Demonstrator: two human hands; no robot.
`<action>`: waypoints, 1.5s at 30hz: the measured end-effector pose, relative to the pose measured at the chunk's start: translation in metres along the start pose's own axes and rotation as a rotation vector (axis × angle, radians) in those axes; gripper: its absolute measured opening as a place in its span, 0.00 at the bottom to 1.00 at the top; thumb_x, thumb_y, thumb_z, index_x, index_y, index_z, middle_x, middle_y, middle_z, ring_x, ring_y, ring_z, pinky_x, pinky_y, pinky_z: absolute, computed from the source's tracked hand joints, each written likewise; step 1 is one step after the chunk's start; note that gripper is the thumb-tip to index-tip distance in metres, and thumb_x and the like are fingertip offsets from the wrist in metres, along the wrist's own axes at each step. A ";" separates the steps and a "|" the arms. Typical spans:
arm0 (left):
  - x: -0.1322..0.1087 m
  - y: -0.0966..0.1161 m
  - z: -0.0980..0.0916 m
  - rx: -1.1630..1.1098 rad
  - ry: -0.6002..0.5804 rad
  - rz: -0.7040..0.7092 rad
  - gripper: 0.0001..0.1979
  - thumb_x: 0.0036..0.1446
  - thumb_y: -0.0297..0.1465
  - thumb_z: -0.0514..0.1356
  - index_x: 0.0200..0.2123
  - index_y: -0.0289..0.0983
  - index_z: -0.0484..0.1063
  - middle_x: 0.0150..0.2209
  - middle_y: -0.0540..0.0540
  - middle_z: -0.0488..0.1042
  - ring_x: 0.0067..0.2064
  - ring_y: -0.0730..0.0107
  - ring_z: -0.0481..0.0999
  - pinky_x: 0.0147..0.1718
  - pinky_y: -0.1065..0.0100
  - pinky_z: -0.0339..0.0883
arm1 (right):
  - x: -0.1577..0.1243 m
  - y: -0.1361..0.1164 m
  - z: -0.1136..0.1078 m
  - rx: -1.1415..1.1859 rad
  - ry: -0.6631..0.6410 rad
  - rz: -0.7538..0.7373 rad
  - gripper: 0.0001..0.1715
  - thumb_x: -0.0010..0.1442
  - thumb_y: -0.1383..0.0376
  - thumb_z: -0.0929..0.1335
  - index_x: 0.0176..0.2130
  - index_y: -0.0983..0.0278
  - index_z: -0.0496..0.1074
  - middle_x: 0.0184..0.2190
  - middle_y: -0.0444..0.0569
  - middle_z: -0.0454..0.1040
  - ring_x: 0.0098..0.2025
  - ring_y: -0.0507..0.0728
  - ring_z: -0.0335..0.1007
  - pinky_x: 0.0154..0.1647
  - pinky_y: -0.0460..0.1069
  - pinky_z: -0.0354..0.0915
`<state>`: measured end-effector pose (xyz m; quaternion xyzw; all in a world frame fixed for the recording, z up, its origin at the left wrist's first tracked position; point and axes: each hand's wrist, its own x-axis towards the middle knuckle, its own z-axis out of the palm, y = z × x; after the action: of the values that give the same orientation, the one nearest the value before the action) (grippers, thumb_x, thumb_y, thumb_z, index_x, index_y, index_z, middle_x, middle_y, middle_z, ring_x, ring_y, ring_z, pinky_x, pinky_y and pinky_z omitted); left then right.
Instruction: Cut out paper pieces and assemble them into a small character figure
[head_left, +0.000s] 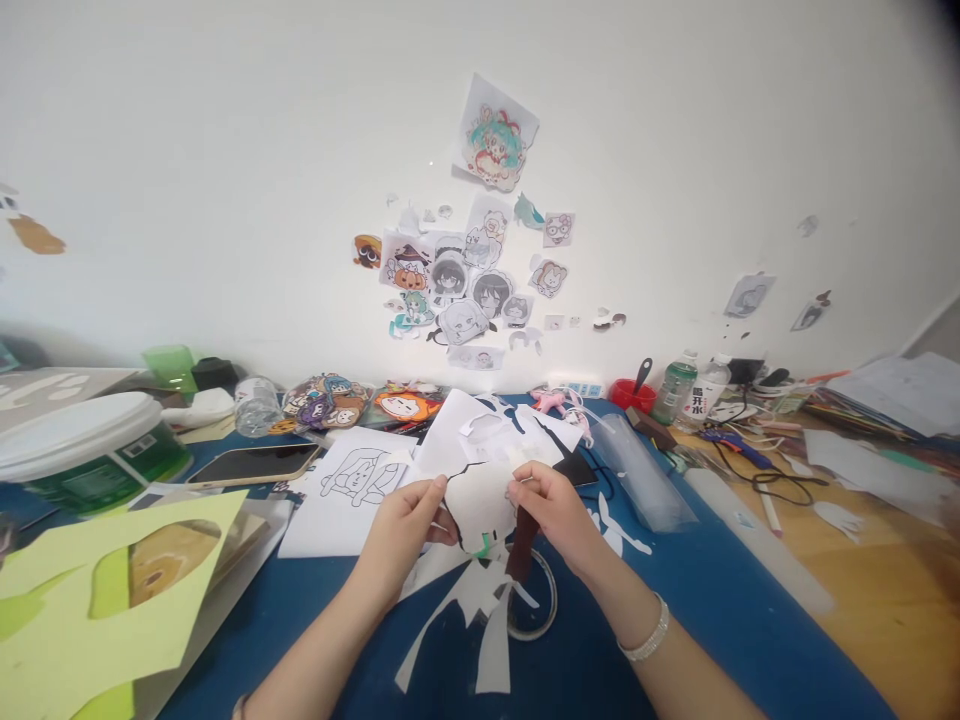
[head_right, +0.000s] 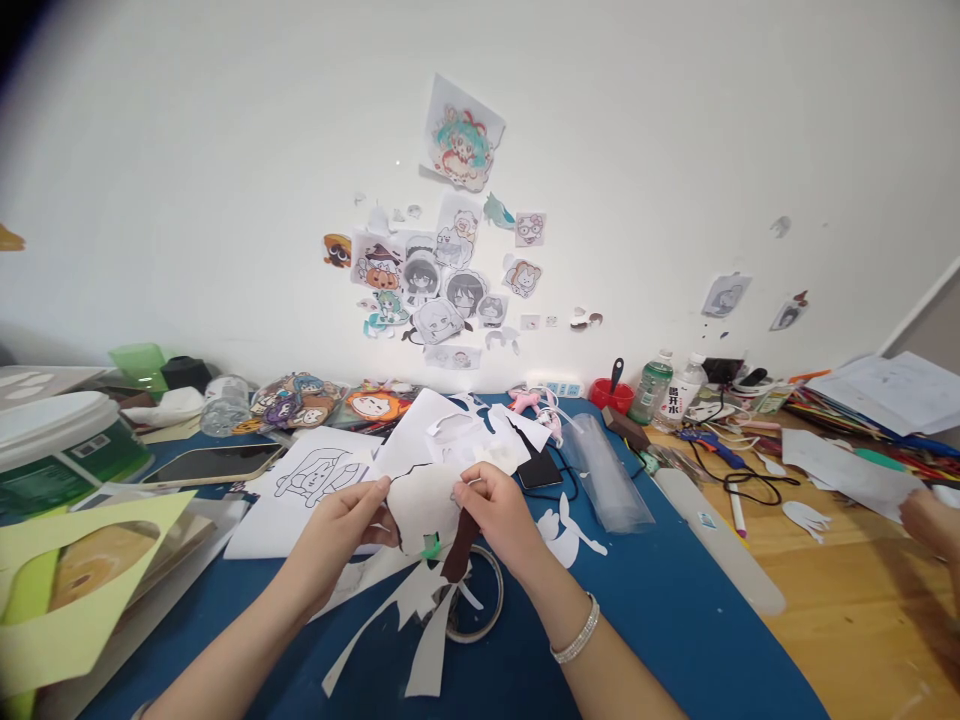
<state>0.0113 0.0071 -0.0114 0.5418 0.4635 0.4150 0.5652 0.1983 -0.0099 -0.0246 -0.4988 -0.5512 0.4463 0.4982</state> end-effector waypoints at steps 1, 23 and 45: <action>0.000 0.000 0.000 0.021 0.002 0.000 0.20 0.51 0.45 0.54 0.19 0.35 0.66 0.17 0.49 0.71 0.21 0.70 0.71 0.27 0.68 0.69 | 0.001 0.001 -0.001 -0.018 0.003 -0.013 0.12 0.54 0.57 0.66 0.30 0.64 0.65 0.15 0.37 0.58 0.17 0.46 0.49 0.16 0.42 0.45; 0.001 0.002 0.003 0.146 -0.050 0.082 0.15 0.49 0.43 0.55 0.26 0.36 0.69 0.18 0.52 0.68 0.22 0.71 0.70 0.26 0.69 0.70 | 0.003 0.004 0.001 0.008 0.009 -0.029 0.14 0.53 0.57 0.66 0.36 0.65 0.66 0.15 0.37 0.57 0.17 0.47 0.49 0.18 0.43 0.47; 0.005 -0.001 -0.002 0.377 0.010 0.253 0.17 0.50 0.44 0.54 0.21 0.37 0.68 0.18 0.52 0.65 0.24 0.70 0.66 0.24 0.72 0.60 | 0.002 -0.004 -0.002 0.201 -0.016 0.075 0.17 0.51 0.55 0.68 0.37 0.65 0.68 0.15 0.36 0.55 0.16 0.46 0.48 0.15 0.42 0.45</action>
<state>0.0101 0.0126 -0.0127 0.6897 0.4638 0.3913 0.3950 0.1995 -0.0082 -0.0199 -0.4631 -0.4885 0.5216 0.5242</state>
